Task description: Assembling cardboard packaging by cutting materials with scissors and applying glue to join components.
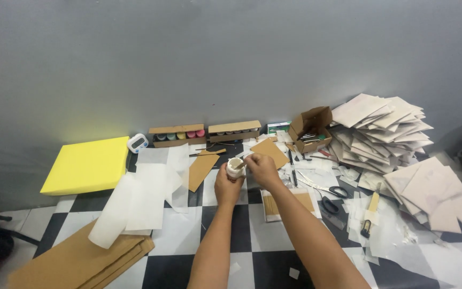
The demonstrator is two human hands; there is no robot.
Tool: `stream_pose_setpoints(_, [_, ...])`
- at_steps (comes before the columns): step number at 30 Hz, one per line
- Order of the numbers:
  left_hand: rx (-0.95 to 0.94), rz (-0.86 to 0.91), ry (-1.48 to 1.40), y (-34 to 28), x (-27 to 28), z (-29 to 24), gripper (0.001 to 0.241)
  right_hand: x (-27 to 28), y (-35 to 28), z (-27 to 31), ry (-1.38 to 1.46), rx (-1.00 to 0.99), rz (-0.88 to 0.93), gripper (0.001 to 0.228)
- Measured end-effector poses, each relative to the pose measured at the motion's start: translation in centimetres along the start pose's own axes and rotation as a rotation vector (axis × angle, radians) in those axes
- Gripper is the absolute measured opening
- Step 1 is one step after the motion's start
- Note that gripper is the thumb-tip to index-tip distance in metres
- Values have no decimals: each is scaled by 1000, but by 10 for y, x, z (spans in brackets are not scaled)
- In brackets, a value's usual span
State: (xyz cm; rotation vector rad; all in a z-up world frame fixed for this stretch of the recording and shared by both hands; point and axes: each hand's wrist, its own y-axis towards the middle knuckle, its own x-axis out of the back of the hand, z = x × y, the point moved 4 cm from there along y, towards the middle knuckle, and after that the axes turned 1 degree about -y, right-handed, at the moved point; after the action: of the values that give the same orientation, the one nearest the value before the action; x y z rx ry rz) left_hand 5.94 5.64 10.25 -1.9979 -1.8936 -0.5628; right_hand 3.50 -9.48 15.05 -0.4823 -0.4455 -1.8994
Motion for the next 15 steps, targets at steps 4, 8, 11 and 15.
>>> stream_pose_setpoints(4, [17, -21, -22, -2, 3, 5, 72, 37, -8, -10, 273, -152, -120, 24])
stream_pose_setpoints(8, [8, 27, -16, -14, 13, -4, 79, 65, -23, -23, 537, -158, -201, 14])
stream_pose_setpoints(11, [-91, -38, 10, -26, 8, 13, 74, 81, -35, -52, 592, -175, -180, 13])
stream_pose_setpoints(15, [-426, -375, 264, -48, -4, 52, 20, 104, -82, -58, 562, -203, -137, 11])
